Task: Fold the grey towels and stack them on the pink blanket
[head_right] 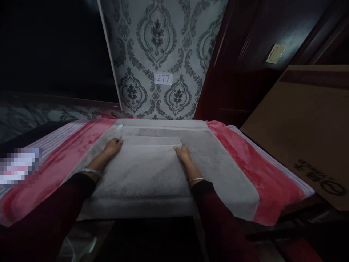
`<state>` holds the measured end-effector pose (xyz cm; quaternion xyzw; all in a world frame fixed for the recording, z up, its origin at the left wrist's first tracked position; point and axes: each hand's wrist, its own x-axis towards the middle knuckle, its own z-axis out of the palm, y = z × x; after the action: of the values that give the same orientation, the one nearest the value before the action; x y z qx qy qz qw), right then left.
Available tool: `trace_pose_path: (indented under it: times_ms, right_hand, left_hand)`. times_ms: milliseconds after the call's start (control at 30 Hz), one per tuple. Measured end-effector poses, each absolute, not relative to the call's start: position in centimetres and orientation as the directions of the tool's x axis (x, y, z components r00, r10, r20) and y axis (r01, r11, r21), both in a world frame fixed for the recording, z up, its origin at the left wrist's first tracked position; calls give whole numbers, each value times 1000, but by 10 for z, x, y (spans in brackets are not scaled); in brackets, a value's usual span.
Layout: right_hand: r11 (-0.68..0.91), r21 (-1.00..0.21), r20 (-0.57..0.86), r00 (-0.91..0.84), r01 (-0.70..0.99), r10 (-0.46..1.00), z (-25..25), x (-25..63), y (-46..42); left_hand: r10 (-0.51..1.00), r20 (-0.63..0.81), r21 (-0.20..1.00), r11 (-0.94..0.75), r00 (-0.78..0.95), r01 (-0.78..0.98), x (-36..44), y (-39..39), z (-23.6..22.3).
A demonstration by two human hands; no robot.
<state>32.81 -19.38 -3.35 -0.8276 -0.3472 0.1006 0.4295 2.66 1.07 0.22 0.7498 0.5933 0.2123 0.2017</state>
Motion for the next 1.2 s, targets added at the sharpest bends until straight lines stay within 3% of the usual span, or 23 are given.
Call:
trace_pose_path:
  times_ms: [100, 200, 267, 333, 500, 667, 933, 1200]
  right_hand:
    - [-370, -737, 203, 707, 566, 678, -16, 315, -198]
    - [-188, -572, 349, 444, 799, 825, -7, 274, -197]
    - [-90, -451, 304, 247, 888, 920, -10, 241, -193]
    - [-53, -386, 228, 151, 921, 962, -17, 215, -191]
    - [-68, -360, 185, 143, 931, 972, -30, 211, -192]
    - [-225, -370, 185, 309, 901, 933, -33, 251, -205]
    - [-469, -260, 64, 500, 844, 864, -33, 268, -220]
    - [-494, -210, 67, 516, 844, 854, -34, 268, -220]
  left_hand:
    - [951, 150, 506, -308, 269, 805, 25, 2, 19]
    - [758, 258, 336, -652, 599, 680, 36, -28, 22]
    - [554, 227, 225, -830, 801, 510, 45, -51, 12]
    - [455, 172, 159, -888, 874, 432, 51, -67, -2]
    - [449, 114, 125, -892, 886, 435, 48, -72, -24]
    - [581, 127, 112, -814, 804, 570, 36, -49, -18]
    - [752, 87, 235, -652, 653, 720, 5, -8, -28]
    - [762, 118, 322, -636, 637, 701, 4, -4, -37]
